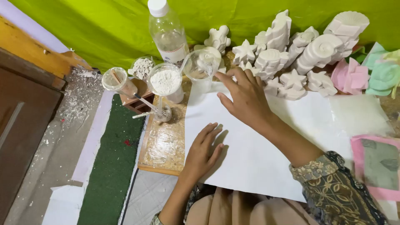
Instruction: Mixing plaster powder with water in a plastic cup using a spoon
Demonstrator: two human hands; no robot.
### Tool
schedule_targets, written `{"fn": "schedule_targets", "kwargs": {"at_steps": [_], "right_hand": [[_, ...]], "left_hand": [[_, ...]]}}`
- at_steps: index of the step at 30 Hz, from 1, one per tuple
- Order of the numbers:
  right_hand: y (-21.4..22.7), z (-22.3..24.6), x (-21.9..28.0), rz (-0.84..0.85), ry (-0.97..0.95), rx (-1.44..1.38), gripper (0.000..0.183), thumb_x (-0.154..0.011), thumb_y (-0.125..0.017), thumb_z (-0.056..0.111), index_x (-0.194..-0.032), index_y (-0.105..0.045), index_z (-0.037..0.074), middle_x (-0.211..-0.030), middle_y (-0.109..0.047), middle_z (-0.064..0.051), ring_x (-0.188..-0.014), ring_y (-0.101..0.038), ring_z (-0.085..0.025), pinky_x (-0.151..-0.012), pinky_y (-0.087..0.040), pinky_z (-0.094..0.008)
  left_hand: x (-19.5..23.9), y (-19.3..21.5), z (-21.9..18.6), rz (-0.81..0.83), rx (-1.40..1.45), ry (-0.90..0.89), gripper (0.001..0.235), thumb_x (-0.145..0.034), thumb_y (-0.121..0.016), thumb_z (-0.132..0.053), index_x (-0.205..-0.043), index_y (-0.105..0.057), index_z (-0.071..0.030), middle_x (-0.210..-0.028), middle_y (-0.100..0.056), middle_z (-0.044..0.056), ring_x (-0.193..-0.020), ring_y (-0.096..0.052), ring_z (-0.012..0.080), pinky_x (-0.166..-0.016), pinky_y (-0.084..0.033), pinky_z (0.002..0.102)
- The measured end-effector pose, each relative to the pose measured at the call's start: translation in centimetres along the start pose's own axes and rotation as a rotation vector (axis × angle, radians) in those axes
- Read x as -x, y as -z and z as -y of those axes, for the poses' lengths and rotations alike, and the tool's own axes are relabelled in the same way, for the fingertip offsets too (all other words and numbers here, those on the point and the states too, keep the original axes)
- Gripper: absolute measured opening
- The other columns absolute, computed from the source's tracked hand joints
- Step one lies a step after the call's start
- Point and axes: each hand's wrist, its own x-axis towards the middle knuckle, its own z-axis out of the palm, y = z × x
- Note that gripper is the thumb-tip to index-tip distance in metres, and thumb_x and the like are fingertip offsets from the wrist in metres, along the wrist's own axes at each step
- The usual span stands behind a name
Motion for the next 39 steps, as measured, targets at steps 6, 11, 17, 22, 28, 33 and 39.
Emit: {"fn": "schedule_targets", "kwargs": {"at_steps": [6, 11, 17, 22, 28, 33, 39], "right_hand": [[-2.6, 0.3, -1.7, -0.119, 0.070, 0.093, 0.049, -0.083, -0.081, 0.022, -0.129, -0.067, 0.023, -0.101, -0.056, -0.002, -0.093, -0.057, -0.024, -0.073, -0.043, -0.039], [-4.1, -0.3, -3.1, -0.190, 0.159, 0.167, 0.025, -0.085, -0.082, 0.024, -0.107, -0.070, 0.023, -0.090, -0.056, 0.002, -0.087, -0.056, -0.019, -0.074, -0.041, -0.036], [-2.5, -0.9, -2.3, -0.261, 0.142, 0.098, 0.012, -0.091, -0.080, 0.025, -0.098, -0.070, 0.027, -0.084, -0.057, 0.004, -0.081, -0.060, -0.019, -0.073, -0.042, -0.035], [2.7, -2.4, 0.7, -0.162, 0.103, 0.010, 0.008, -0.097, -0.076, 0.027, -0.105, -0.075, 0.026, -0.086, -0.063, 0.004, -0.085, -0.061, -0.020, -0.077, -0.043, -0.036], [8.3, -5.2, 6.0, -0.072, 0.094, 0.142, 0.010, -0.098, -0.077, 0.026, -0.107, -0.075, 0.027, -0.092, -0.067, 0.005, -0.095, -0.063, -0.020, -0.089, -0.041, -0.036], [9.3, -7.1, 11.1, -0.050, 0.046, 0.236, 0.008, -0.097, -0.083, 0.025, -0.104, -0.079, 0.027, -0.100, -0.074, 0.011, -0.097, -0.061, -0.017, -0.094, -0.034, -0.037], [11.0, -6.7, 14.2, 0.019, -0.031, 0.239, 0.010, -0.097, -0.080, 0.026, -0.107, -0.078, 0.028, -0.105, -0.073, 0.014, -0.098, -0.060, -0.016, -0.099, -0.034, -0.037]], "left_hand": [[-0.3, -0.1, 0.3, -0.007, -0.003, -0.066, 0.043, -0.096, -0.066, -0.024, -0.135, -0.063, -0.006, -0.137, -0.060, 0.020, -0.136, -0.052, 0.0401, -0.110, -0.046, 0.050], [-0.3, 0.0, 0.1, -0.020, 0.025, -0.044, 0.043, -0.095, -0.066, -0.021, -0.134, -0.063, -0.005, -0.136, -0.061, 0.022, -0.135, -0.053, 0.0410, -0.110, -0.047, 0.050], [-0.4, 0.4, -0.6, -0.034, 0.048, 0.010, 0.044, -0.095, -0.066, -0.021, -0.135, -0.062, -0.004, -0.137, -0.060, 0.023, -0.135, -0.053, 0.0424, -0.109, -0.047, 0.052], [-0.5, 0.8, -0.8, -0.068, 0.127, 0.083, 0.046, -0.094, -0.066, -0.020, -0.136, -0.056, -0.002, -0.140, -0.055, 0.025, -0.134, -0.052, 0.0463, -0.108, -0.047, 0.055], [-2.2, 1.9, -1.7, 0.053, 0.113, 0.148, 0.068, -0.094, -0.068, -0.024, -0.148, -0.038, 0.005, -0.146, -0.043, 0.034, -0.134, -0.047, 0.0550, -0.107, -0.043, 0.064], [-4.3, -0.4, -1.4, 0.119, 0.078, -0.187, 0.077, -0.098, -0.065, -0.031, -0.155, -0.023, 0.002, -0.159, -0.036, 0.025, -0.147, -0.039, 0.0375, -0.122, -0.033, 0.043], [-7.0, -3.2, -3.8, 0.334, 0.176, -0.142, 0.093, -0.089, -0.068, -0.046, -0.158, -0.018, -0.008, -0.157, -0.042, 0.024, -0.142, -0.045, 0.0386, -0.112, -0.042, 0.044]]}}
